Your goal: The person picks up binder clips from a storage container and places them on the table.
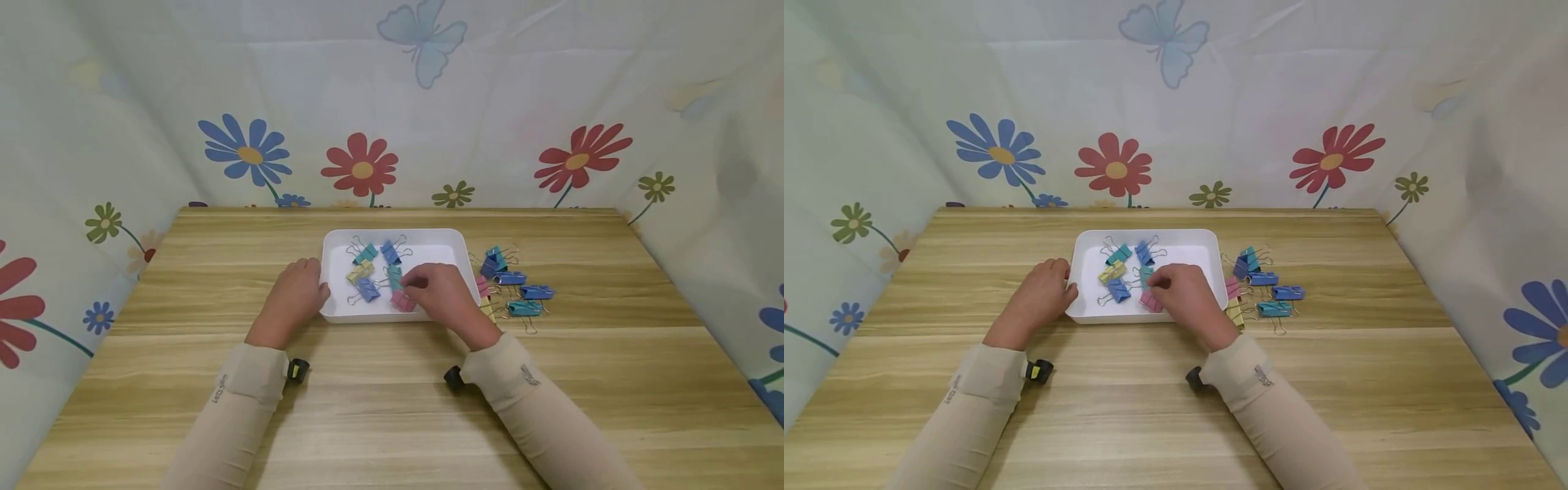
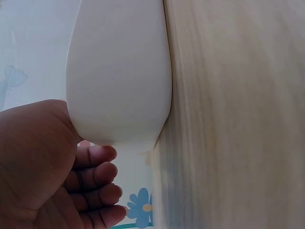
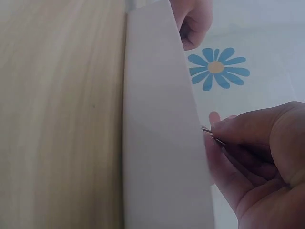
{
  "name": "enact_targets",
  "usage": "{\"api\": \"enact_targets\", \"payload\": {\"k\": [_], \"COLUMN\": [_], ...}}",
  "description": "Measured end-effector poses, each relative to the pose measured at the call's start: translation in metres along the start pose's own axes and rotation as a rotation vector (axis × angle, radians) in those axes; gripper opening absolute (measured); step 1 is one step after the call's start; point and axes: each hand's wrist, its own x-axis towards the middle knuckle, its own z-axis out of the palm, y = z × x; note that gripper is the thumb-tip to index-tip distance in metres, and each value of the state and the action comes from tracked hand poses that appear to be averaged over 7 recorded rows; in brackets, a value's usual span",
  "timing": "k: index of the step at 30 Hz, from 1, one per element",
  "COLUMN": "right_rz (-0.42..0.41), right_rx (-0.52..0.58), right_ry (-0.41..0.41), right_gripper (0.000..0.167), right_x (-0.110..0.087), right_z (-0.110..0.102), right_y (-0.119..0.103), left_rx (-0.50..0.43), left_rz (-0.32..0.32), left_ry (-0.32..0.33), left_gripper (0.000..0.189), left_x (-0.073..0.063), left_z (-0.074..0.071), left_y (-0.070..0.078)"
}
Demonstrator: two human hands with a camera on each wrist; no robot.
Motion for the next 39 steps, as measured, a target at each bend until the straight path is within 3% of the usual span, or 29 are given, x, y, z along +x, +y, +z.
{"api": "enact_targets", "payload": {"k": [17,39], "right_rz": [-0.052,-0.047], "right_rx": [0.061,0.099], "right_ry": [0.164,0.301], "right_gripper": [0.011,0.010], "right_x": [-0.017,-0.034], "right_z": [-0.028,-0.057], "right_y": [0.008,0.026], "left_rx": [-0.014,-0.016], "left_rz": [0.002,-0.001], "left_ry": [-0.002,-0.004], "left_gripper": [0.031,0.031], "left_x": [-0.001,-0.001], "left_z": [-0.002,-0.001], "left_y": [-0.001,0.002]}}
